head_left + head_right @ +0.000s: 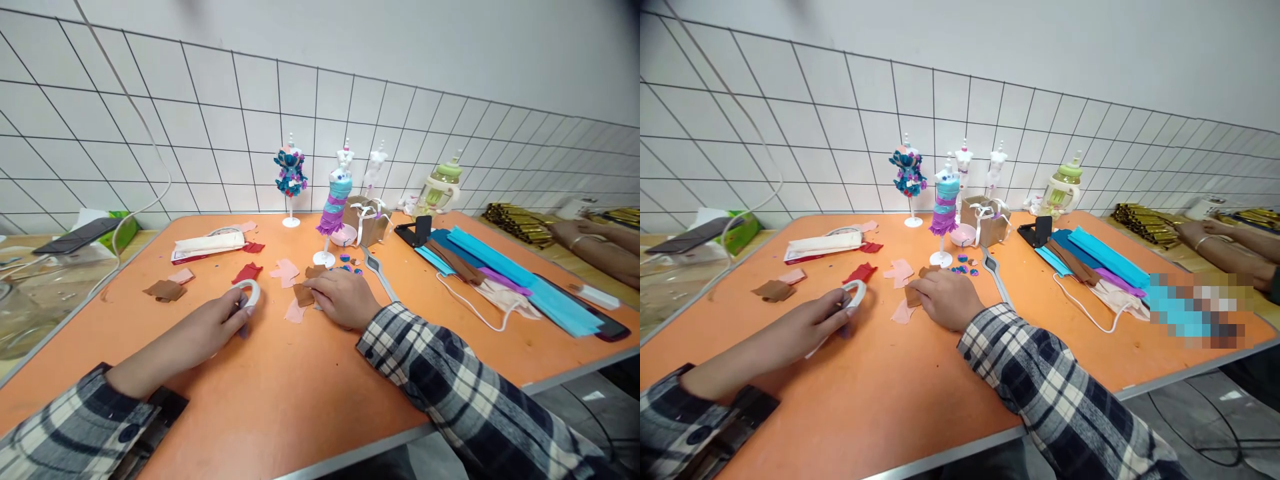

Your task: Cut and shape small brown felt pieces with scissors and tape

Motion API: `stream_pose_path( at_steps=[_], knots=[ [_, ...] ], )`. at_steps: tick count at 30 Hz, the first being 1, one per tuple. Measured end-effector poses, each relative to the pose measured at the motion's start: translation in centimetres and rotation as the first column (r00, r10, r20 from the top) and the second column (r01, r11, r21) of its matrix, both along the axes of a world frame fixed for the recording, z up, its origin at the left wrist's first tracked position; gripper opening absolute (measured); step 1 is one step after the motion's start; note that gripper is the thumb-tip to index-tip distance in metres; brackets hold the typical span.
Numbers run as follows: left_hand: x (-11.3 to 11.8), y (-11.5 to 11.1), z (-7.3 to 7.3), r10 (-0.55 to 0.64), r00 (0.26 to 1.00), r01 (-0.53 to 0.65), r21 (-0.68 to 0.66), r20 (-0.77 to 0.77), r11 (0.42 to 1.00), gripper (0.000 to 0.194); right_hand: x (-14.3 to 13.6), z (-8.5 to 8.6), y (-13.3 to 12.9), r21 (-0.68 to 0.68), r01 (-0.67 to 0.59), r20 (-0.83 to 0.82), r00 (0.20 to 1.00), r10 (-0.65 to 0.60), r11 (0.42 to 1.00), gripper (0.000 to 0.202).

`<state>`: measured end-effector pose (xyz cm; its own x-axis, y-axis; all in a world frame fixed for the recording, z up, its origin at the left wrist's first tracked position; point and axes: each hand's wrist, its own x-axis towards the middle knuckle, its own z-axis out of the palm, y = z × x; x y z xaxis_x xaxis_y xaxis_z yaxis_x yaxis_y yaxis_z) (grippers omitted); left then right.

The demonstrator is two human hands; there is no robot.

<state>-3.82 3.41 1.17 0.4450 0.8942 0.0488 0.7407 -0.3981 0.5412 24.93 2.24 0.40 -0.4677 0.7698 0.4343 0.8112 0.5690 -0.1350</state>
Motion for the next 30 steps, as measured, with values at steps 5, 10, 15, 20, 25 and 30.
stream_pose_path(
  at_steps=[5, 10, 15, 20, 25, 30],
  knots=[
    [2.4, -1.9, 1.3, 0.027, 0.953, 0.055, -0.259, 0.301, 0.964, 0.037, -1.2, 0.1, -1.1, 0.098, -0.064, -0.159, 0.984, 0.079, 0.993, 0.028],
    [3.9, -3.2, 1.1, 0.01, 0.866, 0.163, -0.301, 0.5, 0.94, 0.032, -2.7, 0.0, -2.6, 0.159, -0.172, -0.287, 0.934, 0.212, 0.972, 0.021],
    [4.5, -3.8, 0.1, -0.004, 0.804, 0.248, -0.329, 0.594, 0.911, 0.022, -3.4, 0.0, -3.0, 0.213, -0.237, -0.378, 0.875, 0.304, 0.948, 0.019],
    [4.8, -4.3, 0.1, -0.011, 0.813, 0.254, -0.337, 0.583, 0.907, 0.021, -3.3, -0.4, -2.8, 0.239, -0.247, -0.363, 0.874, 0.322, 0.939, 0.017],
    [4.8, -4.5, 0.1, -0.037, 0.88, 0.202, -0.303, 0.474, 0.931, 0.022, -3.2, -0.5, -2.9, 0.237, -0.265, -0.311, 0.891, 0.331, 0.935, 0.013],
    [4.9, -5.1, 0.4, -0.098, 0.96, 0.129, -0.103, 0.263, 0.986, 0.037, -3.5, -0.4, -3.3, 0.175, -0.277, -0.38, 0.866, 0.325, 0.945, 0.009]
  ],
)
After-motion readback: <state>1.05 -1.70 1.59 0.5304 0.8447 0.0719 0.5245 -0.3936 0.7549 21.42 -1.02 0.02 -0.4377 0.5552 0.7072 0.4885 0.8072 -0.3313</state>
